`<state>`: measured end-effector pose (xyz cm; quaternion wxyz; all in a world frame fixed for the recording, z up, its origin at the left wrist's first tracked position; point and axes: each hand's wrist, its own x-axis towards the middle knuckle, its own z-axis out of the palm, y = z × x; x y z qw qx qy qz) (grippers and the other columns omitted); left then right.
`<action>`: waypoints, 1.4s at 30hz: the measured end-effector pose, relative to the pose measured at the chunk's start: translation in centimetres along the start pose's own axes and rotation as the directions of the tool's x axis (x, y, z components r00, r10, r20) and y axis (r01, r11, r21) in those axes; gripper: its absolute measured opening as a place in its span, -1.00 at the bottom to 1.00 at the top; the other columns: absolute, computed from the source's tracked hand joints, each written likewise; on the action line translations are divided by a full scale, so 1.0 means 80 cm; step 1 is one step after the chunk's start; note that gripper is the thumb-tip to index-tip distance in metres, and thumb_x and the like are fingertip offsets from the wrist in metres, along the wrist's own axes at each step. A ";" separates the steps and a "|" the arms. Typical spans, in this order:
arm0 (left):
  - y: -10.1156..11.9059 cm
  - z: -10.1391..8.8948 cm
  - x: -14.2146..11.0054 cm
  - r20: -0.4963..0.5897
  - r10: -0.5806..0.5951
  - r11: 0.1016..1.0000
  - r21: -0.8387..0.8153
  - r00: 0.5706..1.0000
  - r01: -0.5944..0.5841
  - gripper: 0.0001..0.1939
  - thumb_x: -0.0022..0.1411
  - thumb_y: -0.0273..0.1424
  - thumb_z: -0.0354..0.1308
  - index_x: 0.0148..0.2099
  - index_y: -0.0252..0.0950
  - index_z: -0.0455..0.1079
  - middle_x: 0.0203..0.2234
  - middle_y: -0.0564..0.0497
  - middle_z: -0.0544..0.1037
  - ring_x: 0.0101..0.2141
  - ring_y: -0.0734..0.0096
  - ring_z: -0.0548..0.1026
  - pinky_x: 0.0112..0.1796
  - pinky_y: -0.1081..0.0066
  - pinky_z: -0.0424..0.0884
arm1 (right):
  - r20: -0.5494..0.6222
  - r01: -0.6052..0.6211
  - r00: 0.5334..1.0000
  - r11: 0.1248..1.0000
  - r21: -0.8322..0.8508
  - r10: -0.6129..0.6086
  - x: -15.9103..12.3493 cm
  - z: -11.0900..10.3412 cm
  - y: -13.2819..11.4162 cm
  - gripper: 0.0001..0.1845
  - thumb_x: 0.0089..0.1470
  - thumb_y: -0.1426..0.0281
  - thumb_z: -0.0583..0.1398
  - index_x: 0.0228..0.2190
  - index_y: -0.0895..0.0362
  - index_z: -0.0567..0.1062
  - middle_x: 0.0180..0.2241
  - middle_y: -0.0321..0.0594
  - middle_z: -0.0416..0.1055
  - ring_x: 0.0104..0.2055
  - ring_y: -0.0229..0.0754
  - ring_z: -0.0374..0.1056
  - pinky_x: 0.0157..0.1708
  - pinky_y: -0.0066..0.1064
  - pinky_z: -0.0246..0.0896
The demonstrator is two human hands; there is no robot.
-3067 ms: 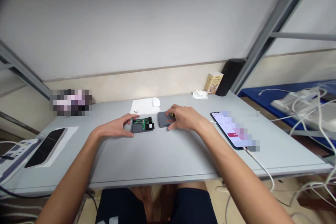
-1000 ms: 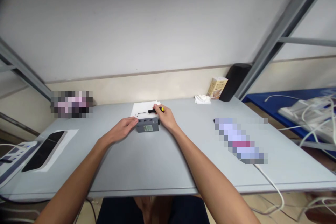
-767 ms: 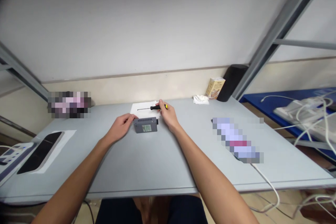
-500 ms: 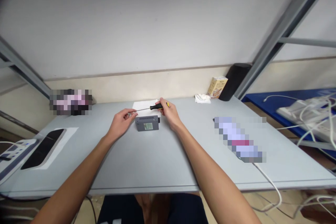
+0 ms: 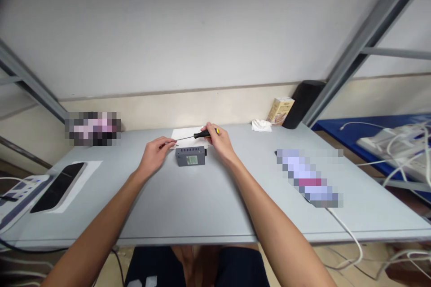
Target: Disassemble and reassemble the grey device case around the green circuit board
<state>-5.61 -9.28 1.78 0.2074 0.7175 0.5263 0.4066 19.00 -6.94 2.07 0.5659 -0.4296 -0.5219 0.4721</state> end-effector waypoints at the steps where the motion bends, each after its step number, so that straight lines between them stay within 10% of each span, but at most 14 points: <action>1: 0.000 0.000 0.000 -0.006 -0.010 1.000 -0.007 1.000 0.010 -0.72 0.36 -0.23 0.14 -0.23 -0.24 0.63 -0.21 -0.08 0.68 -0.20 0.21 0.56 -0.10 0.28 0.47 | -0.003 0.009 1.000 1.000 -0.003 -0.009 0.000 -0.001 -0.001 -0.35 0.05 -0.26 0.23 -0.39 0.11 0.55 -0.58 -0.35 0.26 -0.53 -0.28 0.10 -0.46 -0.37 -0.03; 11: -0.003 0.001 -0.001 0.026 -0.007 1.000 -0.028 1.000 0.008 -0.72 0.36 -0.22 0.16 -0.22 -0.24 0.63 -0.23 -0.07 0.68 -0.20 0.22 0.56 -0.11 0.30 0.44 | 0.104 0.060 0.993 0.997 -0.052 -0.055 -0.005 -0.001 -0.006 -0.36 0.07 -0.25 0.22 -0.28 0.09 0.52 -0.57 -0.41 0.20 -0.51 -0.28 0.11 -0.45 -0.38 -0.01; 20: 0.021 0.007 -0.010 -0.122 0.229 0.973 0.049 0.966 -0.225 -0.50 0.49 -0.06 0.07 0.32 -0.17 0.41 0.14 -0.12 0.56 -0.07 0.23 0.48 -0.02 0.23 0.42 | -0.195 0.282 0.943 0.959 0.034 -0.271 -0.003 -0.007 -0.031 -0.40 0.07 -0.22 0.27 -0.23 0.06 0.49 -0.47 -0.38 0.25 -0.53 -0.33 0.11 -0.52 -0.42 0.10; 26: 0.039 0.040 -0.030 0.052 0.421 0.858 0.300 0.906 -0.416 -0.67 0.57 -0.23 0.02 0.25 -0.11 0.43 0.16 -0.06 0.57 0.14 0.18 0.47 0.15 0.13 0.26 | -0.353 0.410 0.847 0.911 -0.044 -0.398 0.004 -0.033 -0.041 -0.44 0.14 -0.19 0.24 -0.39 0.07 0.42 -0.56 -0.43 0.16 -0.57 -0.35 0.08 -0.58 -0.48 0.05; 42: 0.036 0.055 -0.032 0.109 0.447 0.842 0.284 0.888 -0.459 -0.72 0.59 -0.30 0.01 0.13 -0.10 0.53 0.03 -0.02 0.65 -0.03 0.33 0.58 0.10 0.17 0.16 | -0.270 0.465 0.810 0.851 -0.245 -0.521 -0.005 -0.035 -0.049 -0.51 0.20 -0.11 0.24 -0.37 0.08 0.45 -0.48 -0.35 0.28 -0.45 -0.28 0.18 -0.44 -0.40 0.13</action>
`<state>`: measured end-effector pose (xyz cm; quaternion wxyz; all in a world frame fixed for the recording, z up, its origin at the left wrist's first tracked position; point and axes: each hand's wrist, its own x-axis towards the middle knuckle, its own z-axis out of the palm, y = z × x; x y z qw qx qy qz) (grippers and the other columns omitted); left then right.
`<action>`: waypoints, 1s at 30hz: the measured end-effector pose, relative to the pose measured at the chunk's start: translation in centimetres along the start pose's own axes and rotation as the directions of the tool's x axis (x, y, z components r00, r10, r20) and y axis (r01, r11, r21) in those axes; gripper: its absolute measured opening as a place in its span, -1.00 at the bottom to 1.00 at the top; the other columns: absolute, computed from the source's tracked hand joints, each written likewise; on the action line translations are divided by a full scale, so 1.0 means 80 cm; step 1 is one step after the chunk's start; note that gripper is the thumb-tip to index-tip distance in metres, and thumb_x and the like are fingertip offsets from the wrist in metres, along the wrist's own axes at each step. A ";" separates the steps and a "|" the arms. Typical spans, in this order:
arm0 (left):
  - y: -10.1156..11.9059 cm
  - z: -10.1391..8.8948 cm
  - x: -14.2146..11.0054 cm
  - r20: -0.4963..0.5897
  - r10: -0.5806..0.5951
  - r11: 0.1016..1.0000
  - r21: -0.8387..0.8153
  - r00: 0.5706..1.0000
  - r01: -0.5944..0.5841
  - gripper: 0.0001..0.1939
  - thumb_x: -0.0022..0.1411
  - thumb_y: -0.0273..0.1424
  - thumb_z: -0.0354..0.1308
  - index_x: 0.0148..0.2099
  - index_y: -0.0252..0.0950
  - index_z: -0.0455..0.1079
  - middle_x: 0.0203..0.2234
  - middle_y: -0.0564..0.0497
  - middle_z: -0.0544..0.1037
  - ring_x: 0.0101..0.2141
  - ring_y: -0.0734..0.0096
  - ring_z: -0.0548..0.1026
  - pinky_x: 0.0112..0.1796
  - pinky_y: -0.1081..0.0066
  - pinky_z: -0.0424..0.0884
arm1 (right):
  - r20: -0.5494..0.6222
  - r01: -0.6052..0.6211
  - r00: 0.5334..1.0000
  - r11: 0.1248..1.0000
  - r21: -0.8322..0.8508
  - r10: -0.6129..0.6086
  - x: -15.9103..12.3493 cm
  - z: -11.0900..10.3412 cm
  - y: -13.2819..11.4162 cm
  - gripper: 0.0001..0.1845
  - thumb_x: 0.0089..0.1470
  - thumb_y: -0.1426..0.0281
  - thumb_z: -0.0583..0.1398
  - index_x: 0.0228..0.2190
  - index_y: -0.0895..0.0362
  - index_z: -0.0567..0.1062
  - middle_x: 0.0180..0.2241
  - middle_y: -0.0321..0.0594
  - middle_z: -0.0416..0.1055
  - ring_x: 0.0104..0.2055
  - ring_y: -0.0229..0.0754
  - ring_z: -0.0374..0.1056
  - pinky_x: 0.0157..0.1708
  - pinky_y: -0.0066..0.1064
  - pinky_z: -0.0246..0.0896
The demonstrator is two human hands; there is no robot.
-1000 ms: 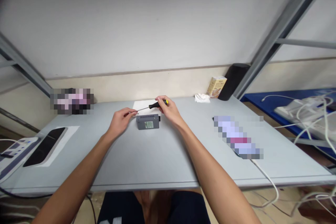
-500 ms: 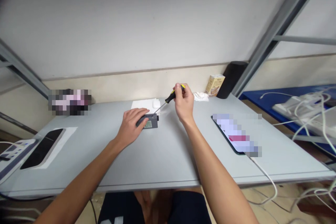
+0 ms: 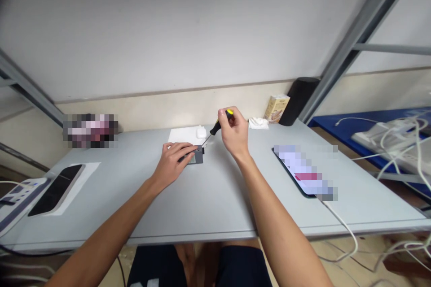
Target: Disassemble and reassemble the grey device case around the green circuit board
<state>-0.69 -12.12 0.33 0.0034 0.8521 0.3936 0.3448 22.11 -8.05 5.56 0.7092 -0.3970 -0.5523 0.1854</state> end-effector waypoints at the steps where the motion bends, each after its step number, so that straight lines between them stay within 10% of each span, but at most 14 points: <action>1: 0.000 0.001 0.000 -0.005 0.004 1.000 0.000 1.000 -0.004 -0.72 0.59 -0.30 0.01 0.13 -0.10 0.53 0.03 -0.01 0.65 -0.03 0.33 0.58 0.09 0.18 0.16 | 0.005 0.025 1.000 1.000 -0.012 -0.025 -0.001 0.000 -0.003 -0.52 0.21 -0.09 0.24 -0.37 0.08 0.46 -0.47 -0.34 0.29 -0.44 -0.28 0.20 -0.43 -0.40 0.14; 25: 0.005 0.004 0.010 -0.019 0.105 0.992 0.073 0.994 -0.104 -0.73 0.59 -0.33 0.00 0.08 -0.17 0.54 0.01 -0.04 0.69 -0.05 0.31 0.63 0.06 0.15 0.19 | 0.059 0.107 0.993 0.994 -0.030 -0.105 -0.011 0.011 -0.029 -0.69 0.21 0.07 0.30 -0.31 0.07 0.53 -0.35 -0.28 0.42 -0.37 -0.26 0.26 -0.40 -0.38 0.19; 30: 0.005 0.003 0.010 0.000 0.079 0.995 0.055 0.997 -0.079 -0.72 0.59 -0.33 0.00 0.08 -0.16 0.55 0.01 -0.04 0.69 -0.02 0.30 0.63 0.09 0.17 0.19 | 0.251 -0.043 0.968 0.987 0.153 0.003 -0.012 0.021 -0.035 -0.62 0.21 -0.02 0.28 -0.26 0.04 0.50 -0.25 -0.22 0.49 -0.26 -0.21 0.37 -0.26 -0.34 0.30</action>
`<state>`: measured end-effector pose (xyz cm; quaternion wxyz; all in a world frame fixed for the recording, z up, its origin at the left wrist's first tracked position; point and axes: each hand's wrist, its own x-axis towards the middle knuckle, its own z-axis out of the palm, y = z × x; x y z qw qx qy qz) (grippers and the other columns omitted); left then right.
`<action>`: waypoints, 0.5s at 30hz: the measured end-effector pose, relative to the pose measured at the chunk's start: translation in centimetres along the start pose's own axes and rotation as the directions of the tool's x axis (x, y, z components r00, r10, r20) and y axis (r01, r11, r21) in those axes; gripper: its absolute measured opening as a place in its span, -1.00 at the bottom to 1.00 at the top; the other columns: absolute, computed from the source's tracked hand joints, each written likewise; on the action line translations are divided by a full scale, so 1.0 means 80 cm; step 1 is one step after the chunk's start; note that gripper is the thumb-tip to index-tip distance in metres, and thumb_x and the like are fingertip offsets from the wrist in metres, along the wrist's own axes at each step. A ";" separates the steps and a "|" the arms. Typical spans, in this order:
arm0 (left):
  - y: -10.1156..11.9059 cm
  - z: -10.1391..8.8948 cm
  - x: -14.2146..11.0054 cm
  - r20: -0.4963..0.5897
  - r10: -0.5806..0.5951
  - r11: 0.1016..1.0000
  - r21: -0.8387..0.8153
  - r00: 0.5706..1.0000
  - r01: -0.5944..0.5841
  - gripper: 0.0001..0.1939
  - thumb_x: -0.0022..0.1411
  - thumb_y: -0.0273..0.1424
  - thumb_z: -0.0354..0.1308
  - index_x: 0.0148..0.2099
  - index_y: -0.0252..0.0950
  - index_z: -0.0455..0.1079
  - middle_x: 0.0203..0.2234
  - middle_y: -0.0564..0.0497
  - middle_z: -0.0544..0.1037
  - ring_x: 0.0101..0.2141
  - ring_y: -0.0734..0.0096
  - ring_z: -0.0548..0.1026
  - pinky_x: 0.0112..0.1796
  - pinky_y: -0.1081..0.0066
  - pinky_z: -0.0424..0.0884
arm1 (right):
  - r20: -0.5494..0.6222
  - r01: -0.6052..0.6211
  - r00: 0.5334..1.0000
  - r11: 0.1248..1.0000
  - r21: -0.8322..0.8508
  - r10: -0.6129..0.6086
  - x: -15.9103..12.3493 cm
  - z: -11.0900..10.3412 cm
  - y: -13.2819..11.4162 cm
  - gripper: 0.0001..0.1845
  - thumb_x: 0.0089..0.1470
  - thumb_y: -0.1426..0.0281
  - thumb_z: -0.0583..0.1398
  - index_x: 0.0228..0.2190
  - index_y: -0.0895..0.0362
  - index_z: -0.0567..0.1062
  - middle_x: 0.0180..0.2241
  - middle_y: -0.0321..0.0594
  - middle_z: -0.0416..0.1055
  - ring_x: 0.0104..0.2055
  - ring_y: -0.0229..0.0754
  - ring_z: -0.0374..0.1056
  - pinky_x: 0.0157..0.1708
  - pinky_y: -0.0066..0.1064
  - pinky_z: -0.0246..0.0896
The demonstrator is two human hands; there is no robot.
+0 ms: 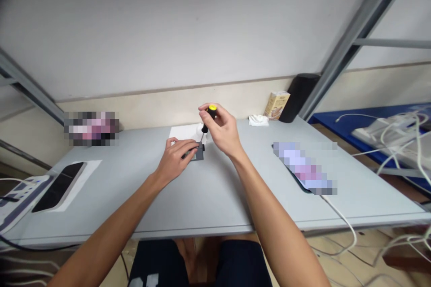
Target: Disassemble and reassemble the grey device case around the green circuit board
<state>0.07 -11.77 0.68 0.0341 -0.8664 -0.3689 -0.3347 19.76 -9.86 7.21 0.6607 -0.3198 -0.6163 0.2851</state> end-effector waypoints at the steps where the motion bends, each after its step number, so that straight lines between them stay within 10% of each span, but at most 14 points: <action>1: 0.000 0.000 0.000 0.004 -0.001 1.000 0.004 1.000 0.001 -0.71 0.59 -0.32 -0.01 0.08 -0.16 0.55 0.01 -0.04 0.68 -0.02 0.30 0.63 0.09 0.17 0.19 | 0.025 -0.032 0.999 0.997 0.065 0.030 0.001 0.002 0.002 -0.59 0.20 -0.06 0.28 -0.27 0.03 0.46 -0.29 -0.24 0.48 -0.27 -0.21 0.38 -0.24 -0.34 0.32; 8: -0.003 0.003 -0.003 0.006 0.000 1.000 0.019 1.000 0.000 -0.71 0.60 -0.31 -0.02 0.07 -0.17 0.54 0.02 -0.06 0.68 -0.01 0.29 0.62 0.09 0.16 0.19 | -0.062 -0.169 0.981 0.965 0.200 0.184 0.002 0.011 0.017 -0.28 0.20 -0.35 -0.06 -0.11 -0.01 0.41 -0.49 -0.34 0.25 -0.43 -0.22 0.29 -0.33 -0.33 0.32; 15: -0.009 0.000 -0.006 0.055 0.058 0.995 0.078 0.997 -0.062 -0.69 0.59 -0.40 -0.05 0.11 -0.15 0.52 0.06 -0.07 0.65 -0.05 0.30 0.62 0.07 0.14 0.18 | -0.252 -0.170 0.953 0.985 0.009 0.167 0.011 -0.019 0.042 -0.40 0.03 -0.23 0.30 -0.31 0.06 0.44 -0.49 -0.41 0.22 -0.45 -0.31 0.19 -0.43 -0.44 0.17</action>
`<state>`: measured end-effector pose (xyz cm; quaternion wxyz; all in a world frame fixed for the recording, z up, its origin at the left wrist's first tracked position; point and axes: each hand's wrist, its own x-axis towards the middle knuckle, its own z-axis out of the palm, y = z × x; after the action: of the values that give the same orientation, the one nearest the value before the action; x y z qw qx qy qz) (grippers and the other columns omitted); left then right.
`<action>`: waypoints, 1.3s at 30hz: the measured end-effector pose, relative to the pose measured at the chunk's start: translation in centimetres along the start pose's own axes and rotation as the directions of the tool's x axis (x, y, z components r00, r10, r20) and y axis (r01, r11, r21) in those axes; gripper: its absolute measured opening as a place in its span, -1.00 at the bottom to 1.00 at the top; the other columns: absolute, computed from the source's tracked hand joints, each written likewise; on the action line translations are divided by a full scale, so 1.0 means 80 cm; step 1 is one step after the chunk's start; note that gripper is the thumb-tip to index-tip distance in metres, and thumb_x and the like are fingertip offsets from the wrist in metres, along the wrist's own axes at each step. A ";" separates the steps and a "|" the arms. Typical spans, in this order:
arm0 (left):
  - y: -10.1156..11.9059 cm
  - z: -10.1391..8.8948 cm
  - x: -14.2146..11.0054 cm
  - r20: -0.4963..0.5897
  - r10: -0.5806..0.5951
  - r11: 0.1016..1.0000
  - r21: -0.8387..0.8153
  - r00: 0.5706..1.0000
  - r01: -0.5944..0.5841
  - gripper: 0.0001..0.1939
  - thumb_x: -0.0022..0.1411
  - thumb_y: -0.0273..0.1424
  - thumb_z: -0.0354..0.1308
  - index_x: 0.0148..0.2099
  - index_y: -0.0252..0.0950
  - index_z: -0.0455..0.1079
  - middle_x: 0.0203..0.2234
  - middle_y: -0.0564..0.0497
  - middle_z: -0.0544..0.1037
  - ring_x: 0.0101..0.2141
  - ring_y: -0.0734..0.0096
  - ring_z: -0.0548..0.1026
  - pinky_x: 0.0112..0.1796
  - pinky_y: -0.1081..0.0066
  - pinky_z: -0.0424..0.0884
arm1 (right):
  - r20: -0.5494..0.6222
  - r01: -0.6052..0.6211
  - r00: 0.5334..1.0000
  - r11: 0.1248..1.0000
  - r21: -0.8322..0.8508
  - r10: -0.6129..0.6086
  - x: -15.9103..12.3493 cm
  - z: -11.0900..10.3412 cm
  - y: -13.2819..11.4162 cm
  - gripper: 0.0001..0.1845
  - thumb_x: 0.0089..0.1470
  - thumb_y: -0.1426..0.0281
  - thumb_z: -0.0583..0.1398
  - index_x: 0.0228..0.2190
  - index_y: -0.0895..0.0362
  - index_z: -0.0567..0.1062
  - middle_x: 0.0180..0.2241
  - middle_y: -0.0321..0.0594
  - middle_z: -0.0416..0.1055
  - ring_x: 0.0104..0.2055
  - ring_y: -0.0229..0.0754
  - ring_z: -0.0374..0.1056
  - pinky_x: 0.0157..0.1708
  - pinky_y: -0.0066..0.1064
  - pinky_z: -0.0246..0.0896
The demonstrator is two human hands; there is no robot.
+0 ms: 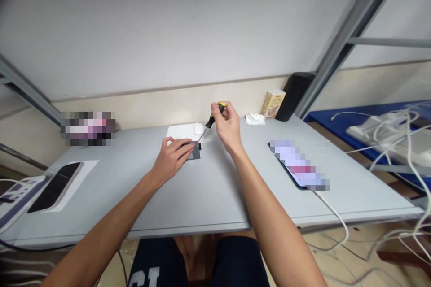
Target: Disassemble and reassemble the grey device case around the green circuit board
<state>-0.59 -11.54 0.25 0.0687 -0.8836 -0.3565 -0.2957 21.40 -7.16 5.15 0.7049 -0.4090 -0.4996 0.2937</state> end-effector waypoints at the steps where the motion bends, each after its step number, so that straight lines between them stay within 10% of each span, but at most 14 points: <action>1: 0.001 -0.001 0.000 0.007 0.008 1.000 0.003 1.000 -0.008 -0.68 0.59 -0.41 -0.06 0.11 -0.15 0.52 0.06 -0.07 0.65 -0.07 0.30 0.62 0.07 0.13 0.18 | -0.045 -0.033 0.998 0.999 -0.021 0.032 0.004 -0.004 0.009 -0.39 0.03 -0.23 0.29 -0.34 0.07 0.43 -0.53 -0.43 0.17 -0.49 -0.32 0.14 -0.47 -0.44 0.12; 5: 0.002 -0.012 -0.002 0.001 -0.037 0.996 -0.084 0.999 0.037 -0.67 0.59 -0.36 -0.08 0.15 -0.14 0.50 0.13 -0.06 0.62 0.02 0.28 0.60 0.14 0.11 0.17 | -0.158 -0.232 0.959 0.972 0.039 0.235 0.008 -0.008 0.047 -0.33 -0.01 -0.30 0.24 -0.33 0.08 0.43 -0.55 -0.41 0.29 -0.57 -0.33 0.11 -0.56 -0.42 0.00; 11: -0.044 -0.025 -0.011 -0.215 -0.453 0.887 -0.201 0.865 0.415 -0.54 0.61 -0.26 -0.24 0.19 -0.19 0.46 0.09 -0.10 0.63 0.12 0.19 0.53 0.18 0.11 0.26 | 0.113 -0.280 0.953 0.960 -0.023 0.281 -0.022 0.017 0.066 -0.31 -0.11 -0.19 0.36 -0.18 0.13 0.61 -0.37 -0.22 0.54 -0.43 -0.25 0.27 -0.38 -0.37 0.23; 15: -0.078 -0.017 -0.021 -0.165 -0.551 0.835 -0.133 0.818 0.535 -0.64 0.54 -0.29 -0.10 0.03 -0.21 0.53 0.02 -0.12 0.64 0.08 0.09 0.54 0.17 0.04 0.28 | 0.254 -0.297 0.920 0.954 -0.049 0.299 -0.036 0.028 0.064 -0.36 -0.07 -0.13 0.37 -0.16 0.13 0.65 -0.37 -0.23 0.52 -0.40 -0.22 0.28 -0.32 -0.34 0.27; 22: -0.087 0.000 -0.035 0.021 -0.525 0.851 -0.011 0.851 0.525 -0.73 0.46 -0.36 0.03 -0.04 -0.17 0.58 0.03 -0.14 0.60 0.08 0.04 0.50 0.14 -0.05 0.24 | 0.243 -0.291 0.922 0.954 -0.074 0.300 -0.038 0.026 0.072 -0.37 -0.03 -0.11 0.36 -0.15 0.14 0.66 -0.40 -0.26 0.49 -0.41 -0.24 0.22 -0.33 -0.36 0.19; 39: -0.084 -0.007 -0.030 -0.024 -0.456 0.890 -0.048 0.890 0.454 -0.75 0.51 -0.25 0.09 -0.09 -0.14 0.60 0.00 -0.09 0.64 0.05 0.07 0.48 0.08 0.00 0.19 | 0.231 -0.327 0.917 0.944 -0.036 0.327 -0.035 0.022 0.059 -0.36 0.02 -0.14 0.33 -0.13 0.13 0.65 -0.35 -0.21 0.54 -0.43 -0.26 0.21 -0.38 -0.37 0.16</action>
<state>-6.76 -8.21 -1.24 -0.0143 -0.7716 -0.5461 -0.3259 18.78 -6.66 0.06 0.5829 -0.4481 -0.5032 0.4541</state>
